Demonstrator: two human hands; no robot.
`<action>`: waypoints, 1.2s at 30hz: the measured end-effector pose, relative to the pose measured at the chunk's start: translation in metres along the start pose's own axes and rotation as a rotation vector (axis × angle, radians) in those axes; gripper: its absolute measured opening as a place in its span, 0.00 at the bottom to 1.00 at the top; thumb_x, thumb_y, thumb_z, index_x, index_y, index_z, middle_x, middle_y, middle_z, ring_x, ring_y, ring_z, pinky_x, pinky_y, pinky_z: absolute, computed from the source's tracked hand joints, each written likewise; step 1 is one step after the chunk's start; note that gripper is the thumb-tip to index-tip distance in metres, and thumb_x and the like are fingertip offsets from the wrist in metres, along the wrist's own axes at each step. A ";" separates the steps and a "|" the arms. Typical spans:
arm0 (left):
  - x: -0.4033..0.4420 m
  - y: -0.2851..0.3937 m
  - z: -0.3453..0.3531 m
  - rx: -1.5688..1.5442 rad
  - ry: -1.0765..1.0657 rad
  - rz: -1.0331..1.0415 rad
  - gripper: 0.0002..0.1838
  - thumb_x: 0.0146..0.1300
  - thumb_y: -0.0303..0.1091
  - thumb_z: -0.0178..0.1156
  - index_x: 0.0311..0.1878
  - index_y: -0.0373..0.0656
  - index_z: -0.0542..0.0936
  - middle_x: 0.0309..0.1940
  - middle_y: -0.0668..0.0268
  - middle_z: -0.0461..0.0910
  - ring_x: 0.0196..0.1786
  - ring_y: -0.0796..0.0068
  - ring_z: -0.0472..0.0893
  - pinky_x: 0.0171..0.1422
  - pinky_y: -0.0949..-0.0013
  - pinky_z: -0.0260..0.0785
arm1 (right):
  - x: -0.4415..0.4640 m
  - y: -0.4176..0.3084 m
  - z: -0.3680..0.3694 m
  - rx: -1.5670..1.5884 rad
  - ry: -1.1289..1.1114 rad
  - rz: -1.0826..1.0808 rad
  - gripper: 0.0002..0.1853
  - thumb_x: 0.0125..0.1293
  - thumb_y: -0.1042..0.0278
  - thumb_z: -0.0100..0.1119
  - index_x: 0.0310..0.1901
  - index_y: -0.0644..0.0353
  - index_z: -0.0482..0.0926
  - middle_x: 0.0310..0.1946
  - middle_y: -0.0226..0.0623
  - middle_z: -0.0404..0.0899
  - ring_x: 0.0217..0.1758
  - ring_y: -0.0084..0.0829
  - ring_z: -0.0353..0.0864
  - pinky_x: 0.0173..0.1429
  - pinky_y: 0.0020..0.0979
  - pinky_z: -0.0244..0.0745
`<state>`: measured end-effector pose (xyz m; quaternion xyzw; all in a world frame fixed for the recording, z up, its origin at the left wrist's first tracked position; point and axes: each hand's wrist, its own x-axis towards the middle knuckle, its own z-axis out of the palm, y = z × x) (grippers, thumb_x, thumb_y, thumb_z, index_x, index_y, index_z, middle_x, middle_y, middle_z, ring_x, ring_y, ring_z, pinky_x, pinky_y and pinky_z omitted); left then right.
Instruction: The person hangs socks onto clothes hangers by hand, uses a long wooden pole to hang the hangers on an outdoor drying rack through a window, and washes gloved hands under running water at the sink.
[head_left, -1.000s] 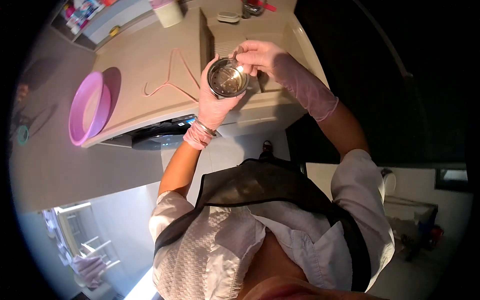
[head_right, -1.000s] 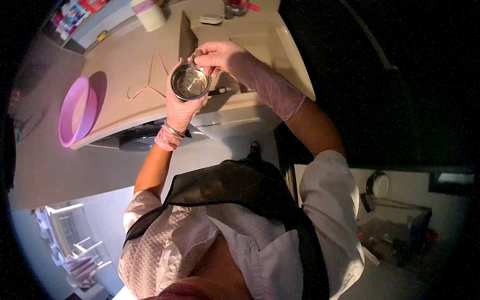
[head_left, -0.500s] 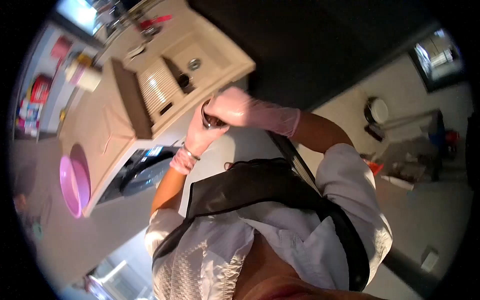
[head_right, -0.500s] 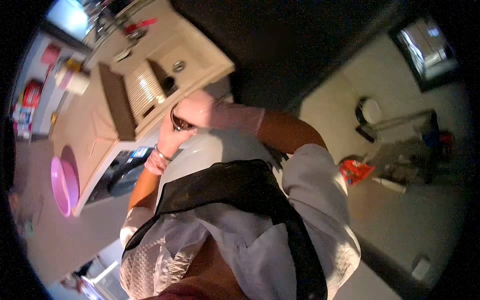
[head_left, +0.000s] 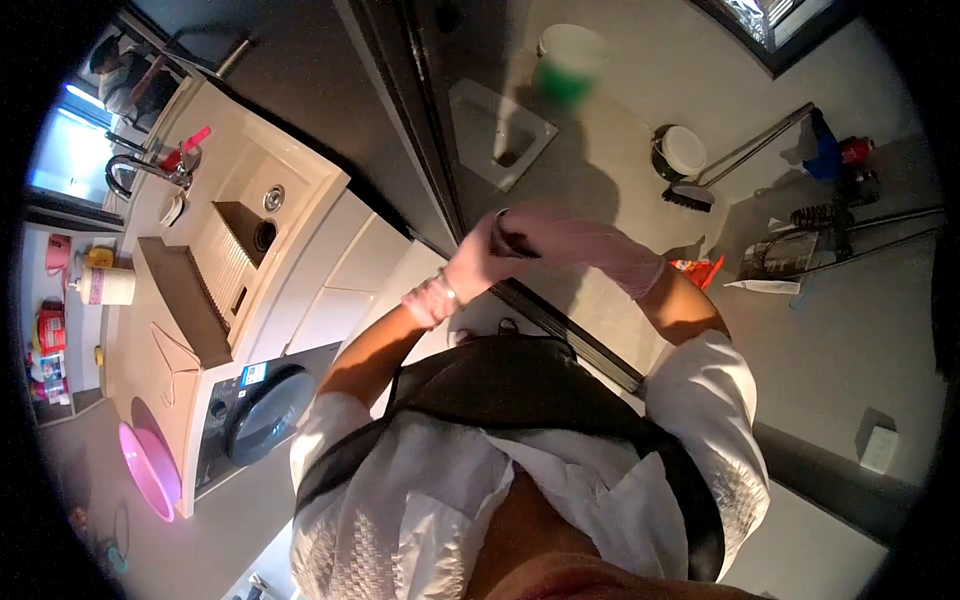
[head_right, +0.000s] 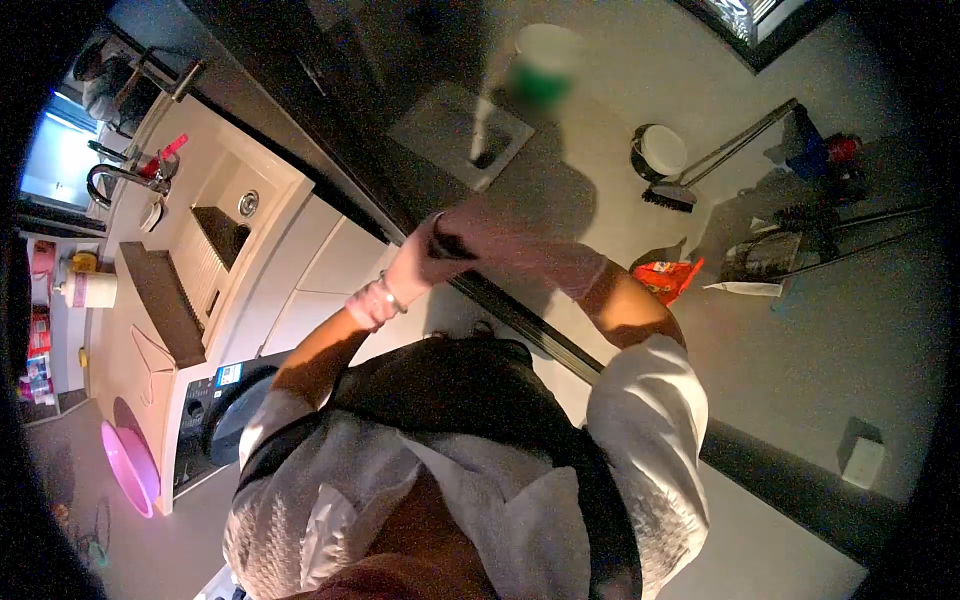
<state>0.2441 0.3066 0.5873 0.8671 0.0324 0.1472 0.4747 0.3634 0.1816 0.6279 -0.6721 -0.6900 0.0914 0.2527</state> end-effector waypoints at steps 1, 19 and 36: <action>0.001 -0.003 0.003 -0.115 -0.031 0.057 0.37 0.46 0.33 0.70 0.60 0.38 0.63 0.49 0.61 0.74 0.49 0.72 0.74 0.52 0.70 0.70 | -0.001 0.008 0.010 0.037 0.019 0.061 0.10 0.58 0.67 0.51 0.36 0.62 0.77 0.32 0.47 0.79 0.37 0.45 0.79 0.42 0.38 0.72; 0.095 0.060 0.096 0.123 0.133 0.341 0.31 0.39 0.35 0.71 0.48 0.38 0.70 0.39 0.62 0.76 0.41 0.77 0.74 0.46 0.71 0.70 | -0.075 0.101 -0.071 -0.380 0.177 0.024 0.03 0.49 0.79 0.54 0.27 0.67 0.75 0.26 0.55 0.75 0.30 0.52 0.76 0.33 0.41 0.71; 0.016 0.066 0.020 0.383 0.294 0.058 0.38 0.39 0.39 0.70 0.55 0.41 0.66 0.48 0.54 0.67 0.50 0.57 0.72 0.49 0.61 0.69 | 0.019 0.029 -0.070 -0.228 -0.180 -0.200 0.11 0.62 0.67 0.50 0.30 0.68 0.70 0.19 0.45 0.67 0.24 0.37 0.68 0.32 0.33 0.65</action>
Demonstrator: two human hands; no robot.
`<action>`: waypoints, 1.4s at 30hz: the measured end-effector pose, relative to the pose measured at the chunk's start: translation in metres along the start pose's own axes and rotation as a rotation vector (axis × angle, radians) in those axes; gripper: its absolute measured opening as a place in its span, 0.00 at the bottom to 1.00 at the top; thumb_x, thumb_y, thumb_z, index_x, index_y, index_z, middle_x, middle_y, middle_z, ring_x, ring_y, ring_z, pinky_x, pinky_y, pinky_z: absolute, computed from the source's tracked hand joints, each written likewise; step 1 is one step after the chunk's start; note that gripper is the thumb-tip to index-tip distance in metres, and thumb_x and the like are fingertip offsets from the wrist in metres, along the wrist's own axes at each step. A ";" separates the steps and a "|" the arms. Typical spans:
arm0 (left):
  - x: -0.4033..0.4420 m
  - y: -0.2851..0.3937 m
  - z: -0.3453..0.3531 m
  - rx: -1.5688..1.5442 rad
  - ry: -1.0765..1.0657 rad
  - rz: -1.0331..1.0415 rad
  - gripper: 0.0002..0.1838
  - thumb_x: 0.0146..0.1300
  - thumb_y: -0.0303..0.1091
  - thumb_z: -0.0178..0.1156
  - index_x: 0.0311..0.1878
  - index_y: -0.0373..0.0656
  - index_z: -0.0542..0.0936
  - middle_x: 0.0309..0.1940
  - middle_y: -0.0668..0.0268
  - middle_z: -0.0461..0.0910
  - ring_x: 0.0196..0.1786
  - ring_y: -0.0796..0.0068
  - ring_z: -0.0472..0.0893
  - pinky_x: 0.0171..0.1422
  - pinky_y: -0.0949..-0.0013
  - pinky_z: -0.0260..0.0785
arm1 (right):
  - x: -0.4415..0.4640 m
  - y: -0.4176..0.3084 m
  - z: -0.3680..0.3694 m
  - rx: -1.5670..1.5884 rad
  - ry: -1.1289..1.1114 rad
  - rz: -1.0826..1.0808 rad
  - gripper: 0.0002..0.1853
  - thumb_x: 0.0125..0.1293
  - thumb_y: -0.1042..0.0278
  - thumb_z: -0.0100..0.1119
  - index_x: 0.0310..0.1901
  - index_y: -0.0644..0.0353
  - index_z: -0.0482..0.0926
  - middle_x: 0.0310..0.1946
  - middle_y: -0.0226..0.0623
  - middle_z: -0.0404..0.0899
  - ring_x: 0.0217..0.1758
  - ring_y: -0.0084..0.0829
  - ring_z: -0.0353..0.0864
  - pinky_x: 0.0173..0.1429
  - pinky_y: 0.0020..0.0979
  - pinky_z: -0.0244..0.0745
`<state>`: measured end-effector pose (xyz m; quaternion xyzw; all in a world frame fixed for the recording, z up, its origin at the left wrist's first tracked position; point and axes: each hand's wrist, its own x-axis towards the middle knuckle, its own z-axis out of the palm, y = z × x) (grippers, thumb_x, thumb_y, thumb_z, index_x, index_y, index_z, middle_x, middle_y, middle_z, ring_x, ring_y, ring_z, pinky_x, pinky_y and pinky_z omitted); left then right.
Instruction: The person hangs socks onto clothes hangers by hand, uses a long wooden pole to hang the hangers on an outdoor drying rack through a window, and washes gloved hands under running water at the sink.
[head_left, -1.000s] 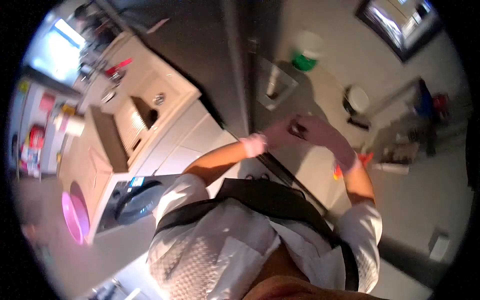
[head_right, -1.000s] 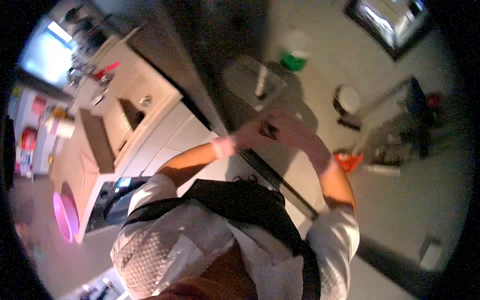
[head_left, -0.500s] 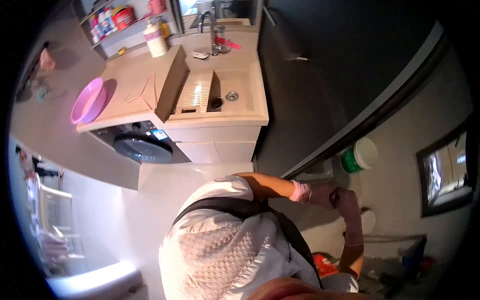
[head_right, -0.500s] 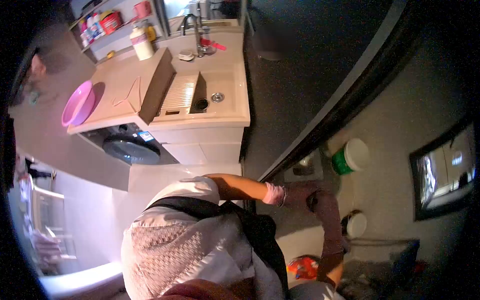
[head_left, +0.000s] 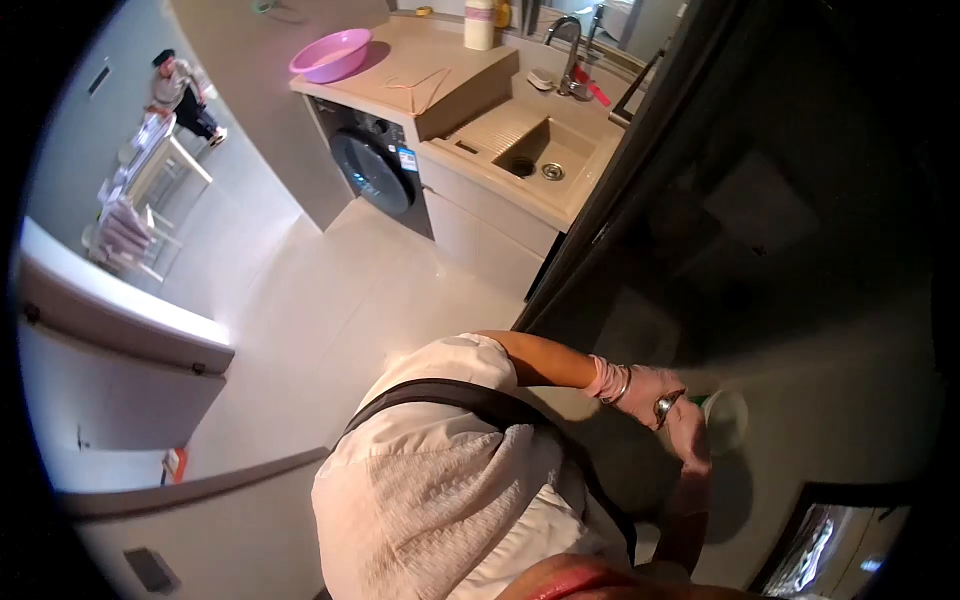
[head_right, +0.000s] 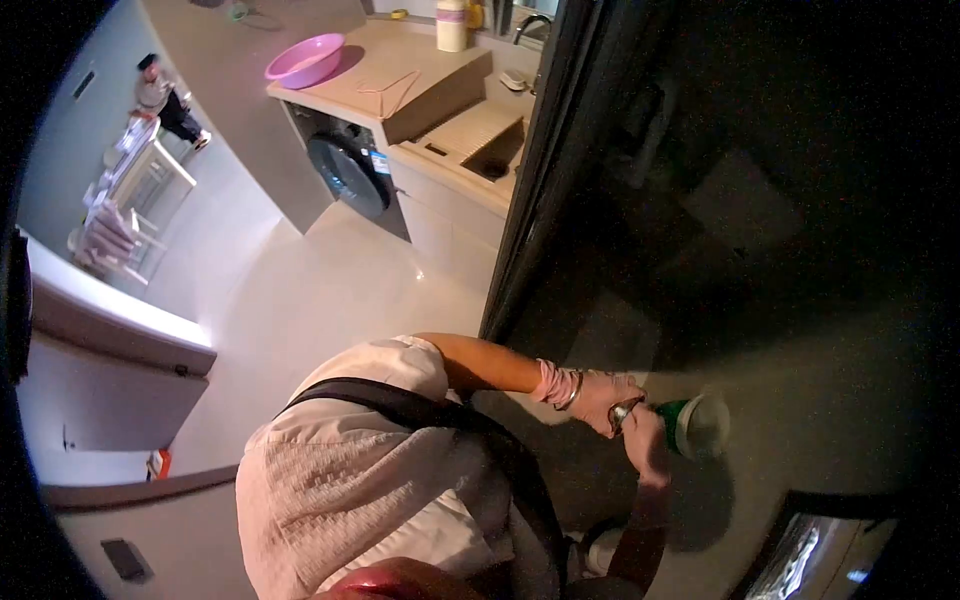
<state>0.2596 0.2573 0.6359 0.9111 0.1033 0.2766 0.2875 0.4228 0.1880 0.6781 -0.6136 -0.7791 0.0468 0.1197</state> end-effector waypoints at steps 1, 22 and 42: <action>0.001 0.001 -0.004 0.024 0.081 -0.045 0.40 0.39 0.40 0.70 0.57 0.41 0.65 0.48 0.54 0.67 0.51 0.56 0.72 0.50 0.61 0.68 | 0.011 0.002 -0.001 0.184 -0.009 0.060 0.10 0.61 0.69 0.48 0.31 0.69 0.70 0.22 0.52 0.70 0.25 0.45 0.69 0.33 0.36 0.66; 0.150 -0.097 -0.031 0.008 0.332 -0.262 0.47 0.39 0.42 0.72 0.65 0.46 0.59 0.46 0.57 0.67 0.49 0.58 0.72 0.54 0.66 0.66 | 0.177 0.111 -0.054 -0.507 -0.188 0.006 0.10 0.57 0.69 0.53 0.38 0.64 0.78 0.36 0.49 0.79 0.39 0.45 0.80 0.42 0.38 0.76; 0.163 -0.162 -0.050 -0.061 0.601 -0.319 0.42 0.45 0.39 0.68 0.64 0.42 0.59 0.50 0.55 0.70 0.55 0.58 0.73 0.58 0.63 0.66 | 0.240 0.152 -0.061 1.131 0.032 0.037 0.09 0.60 0.68 0.59 0.38 0.63 0.77 0.33 0.32 0.77 0.34 0.20 0.74 0.38 0.23 0.70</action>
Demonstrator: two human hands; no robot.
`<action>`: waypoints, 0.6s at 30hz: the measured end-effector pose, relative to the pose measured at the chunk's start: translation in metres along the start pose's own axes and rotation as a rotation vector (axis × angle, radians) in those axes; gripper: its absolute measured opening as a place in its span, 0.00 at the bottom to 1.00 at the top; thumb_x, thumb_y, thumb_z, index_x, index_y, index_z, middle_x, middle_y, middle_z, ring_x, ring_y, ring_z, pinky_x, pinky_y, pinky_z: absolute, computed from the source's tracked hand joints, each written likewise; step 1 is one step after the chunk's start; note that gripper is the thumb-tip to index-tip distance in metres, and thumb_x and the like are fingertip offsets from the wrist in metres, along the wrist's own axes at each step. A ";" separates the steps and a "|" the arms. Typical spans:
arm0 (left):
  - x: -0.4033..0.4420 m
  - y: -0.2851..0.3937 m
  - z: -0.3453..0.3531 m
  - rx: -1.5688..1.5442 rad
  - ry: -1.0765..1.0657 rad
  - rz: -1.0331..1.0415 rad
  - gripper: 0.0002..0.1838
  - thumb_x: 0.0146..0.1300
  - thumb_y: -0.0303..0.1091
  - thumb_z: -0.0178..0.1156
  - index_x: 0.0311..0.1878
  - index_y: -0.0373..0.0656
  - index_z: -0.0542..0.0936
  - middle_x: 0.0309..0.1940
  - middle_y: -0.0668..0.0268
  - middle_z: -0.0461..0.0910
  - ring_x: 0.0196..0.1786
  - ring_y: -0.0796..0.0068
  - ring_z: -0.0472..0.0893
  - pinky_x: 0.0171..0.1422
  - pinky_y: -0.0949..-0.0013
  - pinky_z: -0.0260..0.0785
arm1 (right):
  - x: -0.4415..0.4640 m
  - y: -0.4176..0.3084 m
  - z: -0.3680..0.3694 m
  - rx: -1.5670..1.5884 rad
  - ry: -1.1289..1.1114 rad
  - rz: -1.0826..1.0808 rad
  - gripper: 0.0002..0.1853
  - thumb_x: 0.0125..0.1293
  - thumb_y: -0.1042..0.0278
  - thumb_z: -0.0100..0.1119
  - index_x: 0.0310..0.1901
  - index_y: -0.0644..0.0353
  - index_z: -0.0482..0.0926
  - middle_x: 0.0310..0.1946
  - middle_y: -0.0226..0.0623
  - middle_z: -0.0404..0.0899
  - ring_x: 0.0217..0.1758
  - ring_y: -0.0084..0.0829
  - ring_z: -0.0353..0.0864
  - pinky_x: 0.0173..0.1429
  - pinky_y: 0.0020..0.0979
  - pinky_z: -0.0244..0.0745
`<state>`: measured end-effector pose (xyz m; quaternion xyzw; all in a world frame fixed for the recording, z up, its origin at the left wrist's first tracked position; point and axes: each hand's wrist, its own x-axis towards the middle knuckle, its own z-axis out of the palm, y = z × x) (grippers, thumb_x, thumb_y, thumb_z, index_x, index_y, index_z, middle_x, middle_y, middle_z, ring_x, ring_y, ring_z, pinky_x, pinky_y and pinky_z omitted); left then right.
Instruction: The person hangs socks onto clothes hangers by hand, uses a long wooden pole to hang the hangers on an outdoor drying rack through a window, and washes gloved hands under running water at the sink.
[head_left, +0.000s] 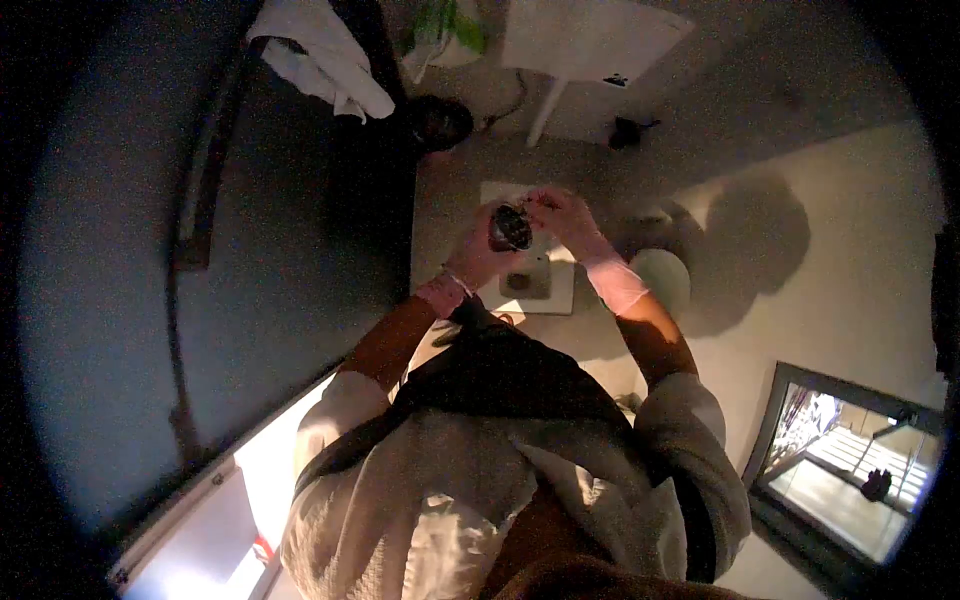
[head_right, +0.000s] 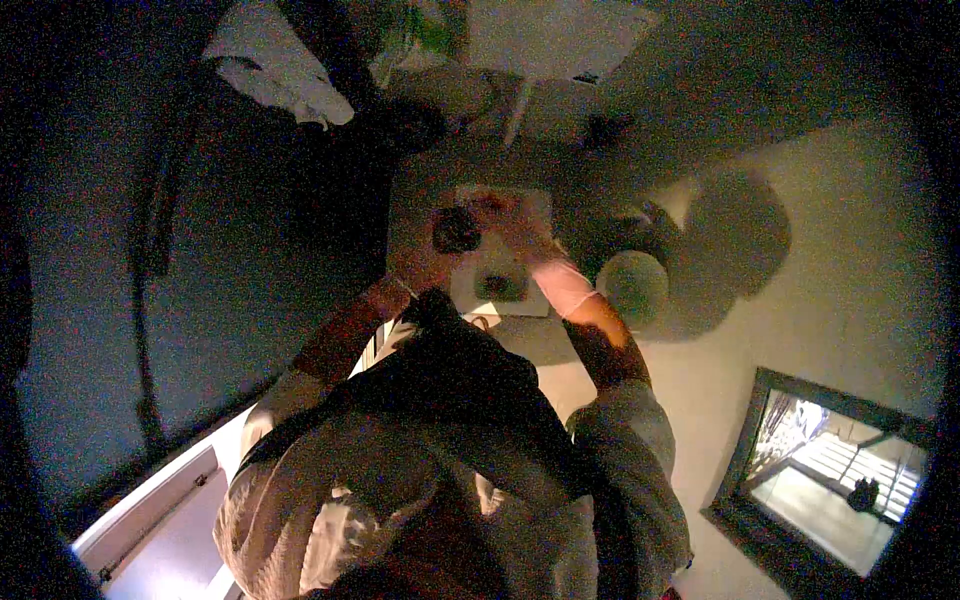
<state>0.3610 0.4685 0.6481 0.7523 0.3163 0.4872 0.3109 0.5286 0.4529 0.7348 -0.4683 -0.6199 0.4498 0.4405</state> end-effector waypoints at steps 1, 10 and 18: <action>0.002 -0.003 -0.006 -0.018 0.005 0.018 0.42 0.46 0.38 0.68 0.64 0.42 0.59 0.48 0.56 0.72 0.53 0.59 0.74 0.57 0.63 0.67 | 0.015 0.009 -0.005 -0.072 0.035 0.010 0.09 0.60 0.68 0.58 0.39 0.63 0.77 0.33 0.33 0.78 0.33 0.21 0.74 0.38 0.24 0.70; 0.065 -0.189 -0.044 -0.725 0.350 -0.432 0.35 0.48 0.33 0.68 0.58 0.38 0.63 0.43 0.61 0.72 0.49 0.69 0.74 0.52 0.67 0.69 | 0.312 0.181 -0.054 0.297 -0.003 0.057 0.12 0.63 0.66 0.55 0.45 0.61 0.76 0.37 0.35 0.78 0.37 0.28 0.76 0.42 0.30 0.73; 0.055 -0.104 -0.083 0.195 0.471 -0.067 0.42 0.39 0.35 0.74 0.60 0.39 0.64 0.48 0.57 0.70 0.50 0.62 0.73 0.51 0.63 0.69 | 0.452 0.155 0.000 0.399 -0.002 0.049 0.14 0.63 0.68 0.54 0.51 0.58 0.73 0.35 0.32 0.76 0.35 0.25 0.74 0.41 0.29 0.71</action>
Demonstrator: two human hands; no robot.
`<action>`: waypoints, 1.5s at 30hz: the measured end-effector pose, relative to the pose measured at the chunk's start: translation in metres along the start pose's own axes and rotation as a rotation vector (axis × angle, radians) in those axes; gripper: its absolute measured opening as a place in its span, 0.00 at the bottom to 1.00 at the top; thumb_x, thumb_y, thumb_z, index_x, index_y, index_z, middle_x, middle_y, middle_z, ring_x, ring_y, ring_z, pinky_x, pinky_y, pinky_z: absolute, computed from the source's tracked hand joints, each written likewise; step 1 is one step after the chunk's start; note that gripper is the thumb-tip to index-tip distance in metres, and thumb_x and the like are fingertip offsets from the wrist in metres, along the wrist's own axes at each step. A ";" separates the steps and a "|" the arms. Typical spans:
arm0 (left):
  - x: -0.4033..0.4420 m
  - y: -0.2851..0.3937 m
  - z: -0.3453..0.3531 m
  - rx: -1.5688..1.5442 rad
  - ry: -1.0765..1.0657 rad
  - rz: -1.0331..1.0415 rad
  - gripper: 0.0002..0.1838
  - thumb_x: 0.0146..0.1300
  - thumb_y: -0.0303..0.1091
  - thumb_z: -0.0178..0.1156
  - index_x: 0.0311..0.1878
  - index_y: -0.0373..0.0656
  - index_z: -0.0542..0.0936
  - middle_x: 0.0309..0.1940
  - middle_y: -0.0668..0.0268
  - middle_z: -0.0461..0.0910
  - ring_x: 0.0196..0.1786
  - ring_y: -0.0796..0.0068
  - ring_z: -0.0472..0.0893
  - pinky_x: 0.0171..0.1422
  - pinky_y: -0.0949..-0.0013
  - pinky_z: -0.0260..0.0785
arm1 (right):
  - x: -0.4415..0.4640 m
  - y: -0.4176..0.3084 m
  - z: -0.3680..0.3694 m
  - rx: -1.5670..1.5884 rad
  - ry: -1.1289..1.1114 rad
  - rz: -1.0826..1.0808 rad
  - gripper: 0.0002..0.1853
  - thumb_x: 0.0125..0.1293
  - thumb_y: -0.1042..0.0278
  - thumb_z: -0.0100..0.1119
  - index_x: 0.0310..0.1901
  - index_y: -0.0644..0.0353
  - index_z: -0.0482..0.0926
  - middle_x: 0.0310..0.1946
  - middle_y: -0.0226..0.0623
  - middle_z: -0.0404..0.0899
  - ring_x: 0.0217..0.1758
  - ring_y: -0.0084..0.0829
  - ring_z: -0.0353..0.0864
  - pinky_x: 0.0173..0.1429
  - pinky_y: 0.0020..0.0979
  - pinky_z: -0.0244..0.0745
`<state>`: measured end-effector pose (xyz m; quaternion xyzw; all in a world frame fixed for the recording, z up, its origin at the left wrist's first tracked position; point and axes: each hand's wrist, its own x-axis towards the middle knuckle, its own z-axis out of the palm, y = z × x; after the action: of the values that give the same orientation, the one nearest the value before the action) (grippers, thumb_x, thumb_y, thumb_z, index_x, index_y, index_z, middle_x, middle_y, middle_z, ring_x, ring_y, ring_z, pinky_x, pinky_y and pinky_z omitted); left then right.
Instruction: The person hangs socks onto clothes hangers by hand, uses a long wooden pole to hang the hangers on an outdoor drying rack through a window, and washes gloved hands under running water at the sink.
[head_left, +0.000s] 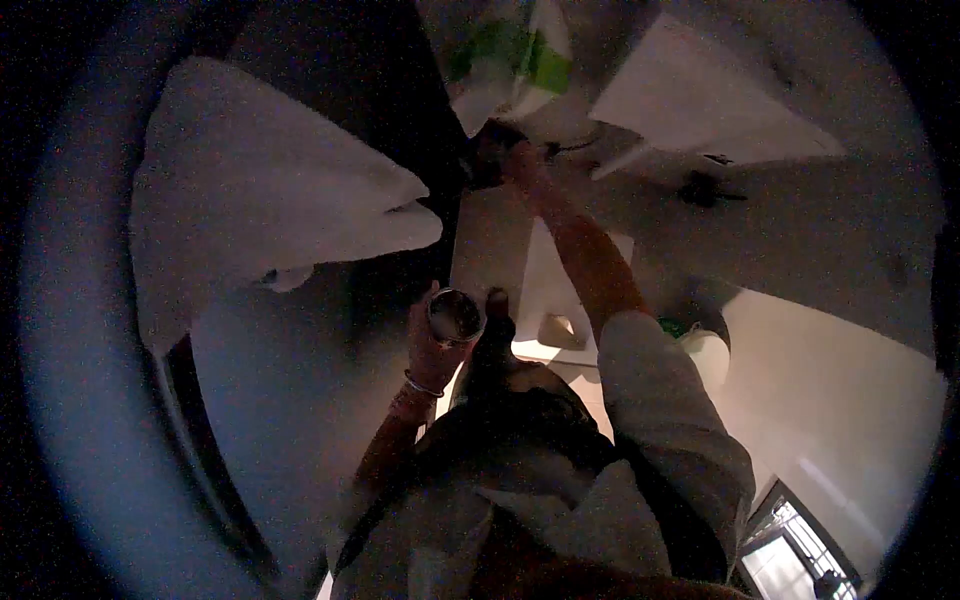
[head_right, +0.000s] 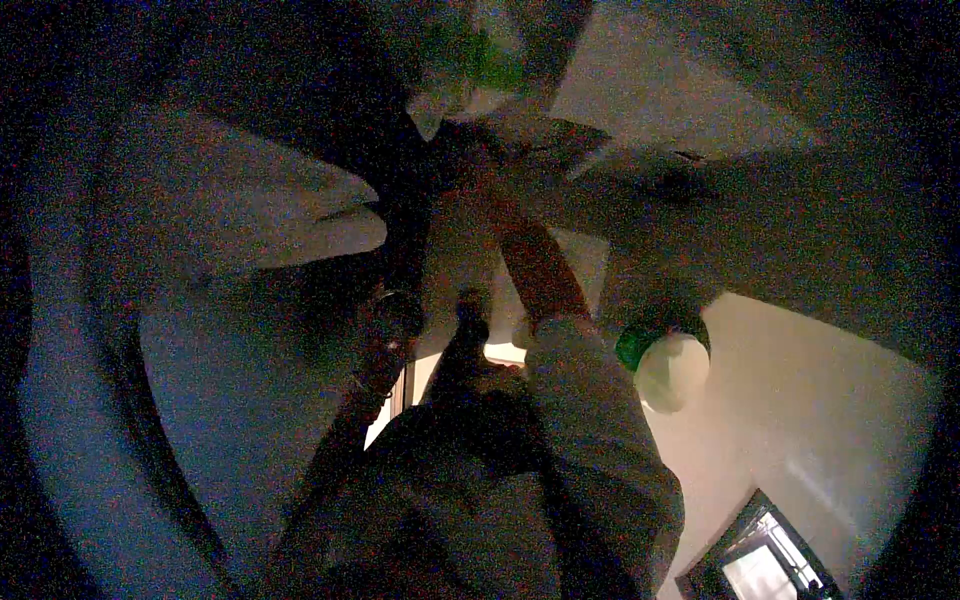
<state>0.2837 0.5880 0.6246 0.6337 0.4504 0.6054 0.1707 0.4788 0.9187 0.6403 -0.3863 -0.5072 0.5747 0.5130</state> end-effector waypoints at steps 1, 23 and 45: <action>0.000 -0.012 0.002 -0.037 -0.006 -0.035 0.43 0.39 0.35 0.74 0.60 0.39 0.63 0.48 0.56 0.70 0.50 0.61 0.73 0.51 0.62 0.69 | 0.009 -0.002 0.002 0.001 -0.001 -0.004 0.15 0.63 0.69 0.53 0.51 0.58 0.73 0.34 0.32 0.75 0.35 0.25 0.73 0.41 0.28 0.71; 0.013 0.159 0.026 -0.402 -0.031 0.157 0.47 0.38 0.25 0.73 0.64 0.41 0.58 0.59 0.61 0.65 0.60 0.69 0.67 0.64 0.67 0.62 | -0.382 -0.191 0.051 -1.122 -0.395 -0.738 0.26 0.55 0.74 0.58 0.58 0.47 0.71 0.29 0.33 0.75 0.32 0.28 0.74 0.39 0.30 0.71; -0.080 0.047 0.097 -0.429 -0.788 -0.564 0.22 0.60 0.32 0.59 0.57 0.38 0.70 0.52 0.62 0.75 0.53 0.72 0.75 0.58 0.71 0.67 | -0.715 0.071 -0.419 0.604 0.572 -0.144 0.14 0.67 0.53 0.40 0.38 0.52 0.73 0.38 0.29 0.73 0.40 0.26 0.71 0.47 0.30 0.68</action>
<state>0.4013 0.5325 0.5917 0.6182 0.3712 0.3306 0.6089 0.9945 0.2977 0.4380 -0.3262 -0.1789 0.5296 0.7623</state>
